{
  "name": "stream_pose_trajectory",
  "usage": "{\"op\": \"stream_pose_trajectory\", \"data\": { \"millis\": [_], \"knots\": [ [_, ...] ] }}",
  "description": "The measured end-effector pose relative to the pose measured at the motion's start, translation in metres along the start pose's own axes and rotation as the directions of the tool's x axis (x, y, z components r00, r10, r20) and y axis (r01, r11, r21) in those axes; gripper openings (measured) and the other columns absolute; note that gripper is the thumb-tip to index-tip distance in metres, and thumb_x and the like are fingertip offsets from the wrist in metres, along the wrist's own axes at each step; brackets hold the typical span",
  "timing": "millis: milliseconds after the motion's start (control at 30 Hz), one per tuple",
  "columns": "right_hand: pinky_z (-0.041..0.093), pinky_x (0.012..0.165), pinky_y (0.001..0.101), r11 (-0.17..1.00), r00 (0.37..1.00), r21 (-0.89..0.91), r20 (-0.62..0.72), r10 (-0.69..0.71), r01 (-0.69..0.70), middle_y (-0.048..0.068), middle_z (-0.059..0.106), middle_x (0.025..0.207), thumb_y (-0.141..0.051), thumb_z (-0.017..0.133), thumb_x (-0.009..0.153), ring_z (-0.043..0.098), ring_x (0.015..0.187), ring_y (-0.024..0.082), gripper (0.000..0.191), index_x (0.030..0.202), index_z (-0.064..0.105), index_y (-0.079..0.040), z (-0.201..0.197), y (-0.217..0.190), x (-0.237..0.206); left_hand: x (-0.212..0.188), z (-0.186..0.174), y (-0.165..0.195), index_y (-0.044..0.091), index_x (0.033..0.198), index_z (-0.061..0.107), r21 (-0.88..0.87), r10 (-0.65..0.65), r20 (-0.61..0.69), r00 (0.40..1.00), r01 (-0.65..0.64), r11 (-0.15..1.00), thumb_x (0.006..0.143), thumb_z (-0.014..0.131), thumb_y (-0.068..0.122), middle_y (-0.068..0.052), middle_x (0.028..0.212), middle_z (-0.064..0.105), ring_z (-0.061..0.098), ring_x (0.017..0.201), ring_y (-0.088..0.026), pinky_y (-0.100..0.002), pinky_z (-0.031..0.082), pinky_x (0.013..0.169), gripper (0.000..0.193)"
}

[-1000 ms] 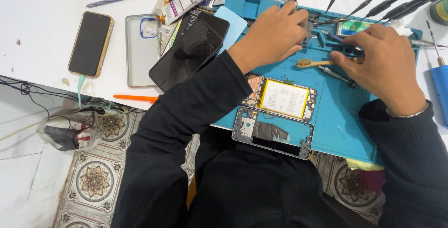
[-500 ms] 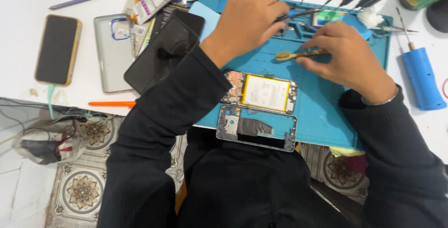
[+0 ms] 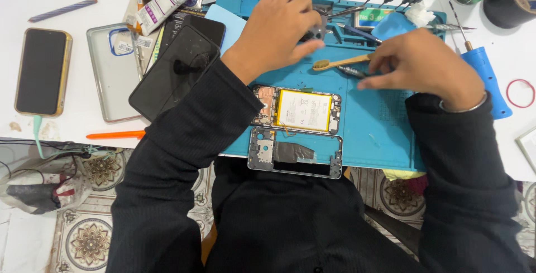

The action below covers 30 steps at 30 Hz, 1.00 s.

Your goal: The person works on a disassembled smartphone on a blue repair mat. They brush debris from the phone's internals with a wooden brush, pry at the battery with a spudger, use a screwdriver on small components, and press the battery and frame back into the phone housing.

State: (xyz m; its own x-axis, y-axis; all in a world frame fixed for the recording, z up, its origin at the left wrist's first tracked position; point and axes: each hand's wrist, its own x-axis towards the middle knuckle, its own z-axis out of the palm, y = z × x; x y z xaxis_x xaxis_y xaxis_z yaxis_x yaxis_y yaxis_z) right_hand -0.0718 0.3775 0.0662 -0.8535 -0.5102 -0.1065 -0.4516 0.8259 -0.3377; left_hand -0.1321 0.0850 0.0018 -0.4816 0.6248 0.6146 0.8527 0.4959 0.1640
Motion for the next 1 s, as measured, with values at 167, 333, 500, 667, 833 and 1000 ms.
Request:
{"op": "stream_pose_trajectory", "data": {
  "millis": [167, 333, 500, 667, 833, 1000],
  "knots": [
    [0.053, 0.061, 0.035, 0.999, 1.0, -0.043, 0.002, -0.008, 0.009, 0.009, 0.072, 0.076, -0.022, 0.086, 0.069, 0.069, 0.066, 0.024, 0.03, 0.09, 0.079, -0.003, 0.006, -0.012, 0.0, 0.003, -0.005, 0.007, 0.015, 0.083, 0.073, -0.099, 0.172, 0.083, 0.982, -0.163, 0.982, 0.077, 0.088, 0.045, -0.001, 0.103, 0.061, 0.052, 0.107, -0.026, -0.044, 0.045, 0.088, 0.034],
    [0.052, 0.065, 0.0322, 0.997, 0.988, -0.003, -0.134, -0.083, 0.083, 0.01, 0.071, 0.08, -0.019, 0.084, 0.081, 0.068, 0.069, 0.02, 0.025, 0.101, 0.078, -0.004, 0.002, -0.009, -0.001, 0.002, -0.006, 0.002, 0.015, 0.086, 0.074, 0.012, 0.165, 0.016, 0.986, -0.165, 0.986, 0.088, 0.086, 0.03, 0.003, 0.108, 0.061, 0.052, 0.111, -0.023, -0.04, 0.044, 0.093, 0.019],
    [0.047, 0.061, 0.0275, 0.987, 0.965, 0.137, -0.258, -0.052, 0.089, 0.007, 0.068, 0.077, -0.016, 0.085, 0.093, 0.062, 0.064, 0.015, 0.019, 0.108, 0.077, -0.006, 0.003, -0.01, -0.003, -0.001, -0.003, -0.003, 0.016, 0.098, 0.076, 0.044, 0.102, -0.059, 0.993, -0.099, 0.994, 0.093, 0.08, 0.026, 0.002, 0.105, 0.06, 0.051, 0.105, -0.023, -0.039, 0.041, 0.085, 0.012],
    [0.05, 0.068, 0.0231, 0.935, 0.917, 0.263, -0.379, -0.127, 0.238, 0.005, 0.071, 0.088, -0.012, 0.082, 0.098, 0.066, 0.074, 0.011, 0.016, 0.111, 0.076, -0.005, 0.019, -0.02, 0.003, -0.001, 0.002, -0.006, 0.015, 0.1, 0.073, 0.16, 0.075, -0.086, 0.993, -0.06, 0.985, 0.1, 0.073, 0.022, 0.001, 0.104, 0.06, 0.052, 0.103, -0.022, -0.04, 0.042, 0.085, 0.008],
    [0.051, 0.066, 0.0231, 0.92, 0.943, 0.324, -0.311, -0.115, 0.219, 0.006, 0.072, 0.09, -0.01, 0.079, 0.095, 0.066, 0.073, 0.011, 0.016, 0.11, 0.076, -0.004, 0.029, -0.026, 0.008, -0.003, 0.007, -0.008, 0.013, 0.102, 0.073, 0.164, 0.054, -0.098, 0.994, -0.037, 0.986, 0.104, 0.072, 0.024, -0.001, 0.103, 0.06, 0.054, 0.103, -0.023, -0.04, 0.042, 0.085, 0.012],
    [0.053, 0.072, 0.0236, 0.885, 0.943, 0.421, -0.328, -0.057, 0.2, 0.006, 0.073, 0.095, -0.009, 0.079, 0.098, 0.066, 0.078, 0.01, 0.017, 0.113, 0.074, -0.003, 0.023, -0.018, 0.003, -0.002, 0.009, -0.006, 0.009, 0.105, 0.073, 0.009, 0.032, -0.093, 0.995, -0.031, 0.999, 0.108, 0.068, 0.021, -0.001, 0.103, 0.063, 0.055, 0.101, -0.024, -0.041, 0.045, 0.085, 0.013]
  ]
}}
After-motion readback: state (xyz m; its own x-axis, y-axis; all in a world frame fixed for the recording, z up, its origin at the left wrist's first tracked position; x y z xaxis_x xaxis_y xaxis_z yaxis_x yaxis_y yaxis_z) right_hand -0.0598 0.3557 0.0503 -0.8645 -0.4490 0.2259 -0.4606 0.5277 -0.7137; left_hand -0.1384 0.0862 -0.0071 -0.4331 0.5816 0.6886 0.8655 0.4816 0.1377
